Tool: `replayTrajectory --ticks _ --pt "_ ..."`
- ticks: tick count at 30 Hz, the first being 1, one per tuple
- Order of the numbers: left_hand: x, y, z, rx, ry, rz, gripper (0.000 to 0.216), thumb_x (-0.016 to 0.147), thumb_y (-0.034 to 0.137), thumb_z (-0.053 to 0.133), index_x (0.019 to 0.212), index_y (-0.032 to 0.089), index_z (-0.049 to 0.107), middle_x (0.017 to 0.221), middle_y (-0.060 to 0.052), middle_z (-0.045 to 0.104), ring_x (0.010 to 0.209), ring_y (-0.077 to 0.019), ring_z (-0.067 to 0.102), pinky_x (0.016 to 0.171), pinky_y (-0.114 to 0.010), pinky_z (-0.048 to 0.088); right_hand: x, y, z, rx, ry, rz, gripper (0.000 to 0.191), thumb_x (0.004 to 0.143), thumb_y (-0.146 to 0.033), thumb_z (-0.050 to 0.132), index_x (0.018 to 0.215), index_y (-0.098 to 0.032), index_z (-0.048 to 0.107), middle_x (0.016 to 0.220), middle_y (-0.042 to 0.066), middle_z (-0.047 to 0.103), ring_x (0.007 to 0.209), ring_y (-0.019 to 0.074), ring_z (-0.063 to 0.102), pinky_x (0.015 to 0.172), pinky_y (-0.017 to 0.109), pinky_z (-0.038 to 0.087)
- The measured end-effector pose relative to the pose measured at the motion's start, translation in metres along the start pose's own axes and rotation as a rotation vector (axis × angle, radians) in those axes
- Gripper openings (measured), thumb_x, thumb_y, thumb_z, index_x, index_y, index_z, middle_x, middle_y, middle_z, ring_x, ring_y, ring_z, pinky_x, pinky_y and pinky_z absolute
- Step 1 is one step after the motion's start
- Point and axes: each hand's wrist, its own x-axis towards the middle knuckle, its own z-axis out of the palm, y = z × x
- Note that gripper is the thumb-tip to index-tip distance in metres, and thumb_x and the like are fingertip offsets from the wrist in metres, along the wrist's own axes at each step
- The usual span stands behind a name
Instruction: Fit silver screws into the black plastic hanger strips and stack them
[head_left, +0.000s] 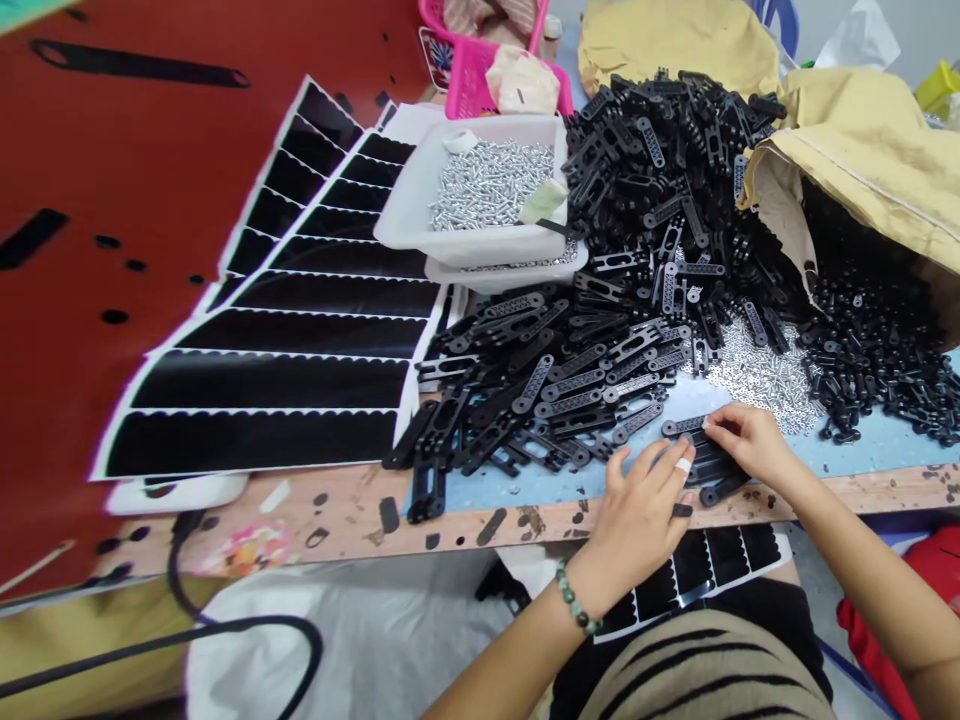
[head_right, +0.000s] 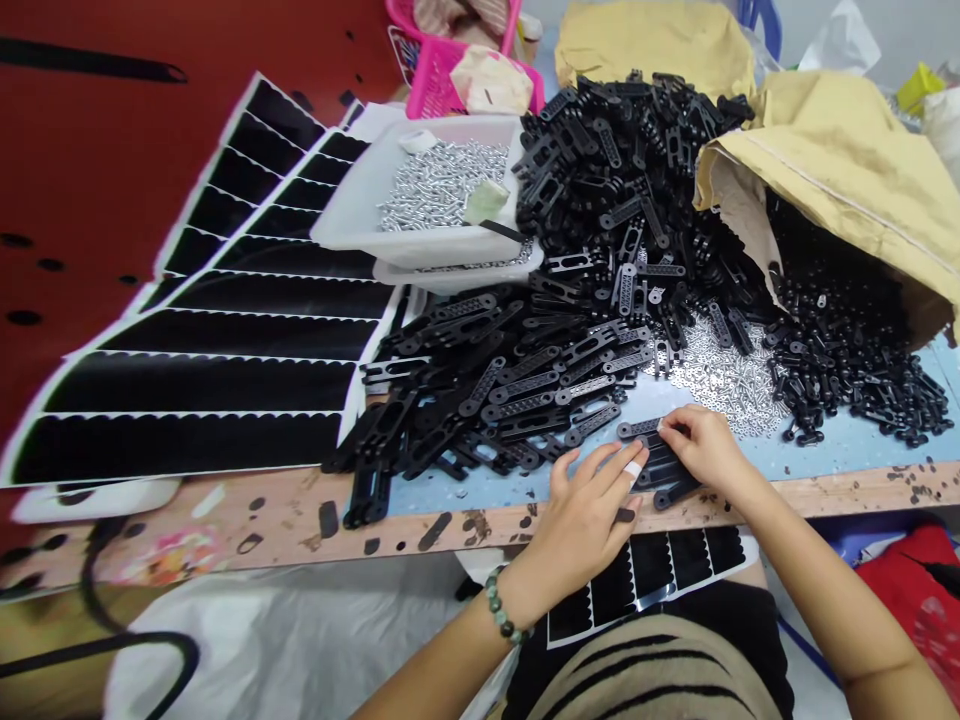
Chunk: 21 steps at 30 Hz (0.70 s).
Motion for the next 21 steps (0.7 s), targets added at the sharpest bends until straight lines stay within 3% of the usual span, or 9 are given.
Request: replayTrajectory --ticks 4,9,12,16,18,21 --pt "0.005 0.002 0.0 -0.032 0.014 -0.01 0.042 0.086 0.021 0.049 0.128 0.018 0.05 0.131 -0.01 0.057 0.12 -0.0266 0.047 0.104 -0.051 0.023 0.0 -0.003 0.003 -0.135 -0.005 -0.009 0.004 0.08 -0.017 0.057 0.08 -0.02 0.059 0.076 0.002 0.065 0.069 0.0169 0.06 0.069 0.029 0.045" --pt "0.017 0.006 -0.004 -0.039 0.018 -0.032 0.035 0.085 0.024 0.053 0.12 0.018 0.054 0.119 -0.009 0.062 0.114 -0.0269 0.049 0.104 -0.052 0.023 -0.003 -0.003 -0.005 -0.316 0.017 0.059 0.023 0.079 -0.024 0.064 0.095 -0.019 0.048 0.079 0.004 0.06 0.066 0.0202 0.058 0.061 0.032 0.046" --pt "0.021 0.005 -0.01 -0.065 0.003 -0.032 0.031 0.081 0.021 0.055 0.112 0.017 0.057 0.118 -0.01 0.06 0.115 -0.0285 0.047 0.104 -0.053 0.024 -0.012 -0.015 -0.013 -0.278 0.057 -0.175 0.026 0.082 -0.025 0.061 0.103 -0.019 0.048 0.096 0.009 0.058 0.081 0.0219 0.058 0.069 0.035 0.049" --pt "0.02 0.006 -0.014 -0.139 -0.005 -0.037 0.039 0.071 0.011 0.055 0.109 0.018 0.055 0.122 -0.01 0.054 0.117 -0.0297 0.044 0.103 -0.053 0.028 -0.028 -0.042 -0.011 -0.071 -0.172 -0.621 0.013 0.09 -0.021 0.05 0.103 -0.02 0.052 0.097 0.007 0.059 0.092 0.0182 0.057 0.08 0.032 0.05" --pt "0.018 0.008 -0.015 -0.221 0.019 -0.07 0.042 0.068 0.009 0.054 0.109 0.02 0.053 0.122 -0.009 0.052 0.117 -0.0287 0.044 0.101 -0.05 0.033 -0.034 -0.052 -0.005 -0.042 -0.197 -0.672 0.011 0.093 -0.019 0.044 0.092 -0.02 0.055 0.087 0.005 0.059 0.084 0.0164 0.057 0.073 0.029 0.05" --pt "0.014 0.011 -0.02 -0.368 0.123 -0.129 0.05 0.068 0.01 0.054 0.116 0.02 0.045 0.125 -0.011 0.046 0.12 -0.027 0.044 0.1 -0.045 0.038 -0.037 -0.054 -0.001 0.058 -0.163 -0.588 0.015 0.094 -0.021 0.043 0.085 -0.02 0.056 0.081 0.005 0.059 0.077 0.015 0.056 0.066 0.027 0.049"
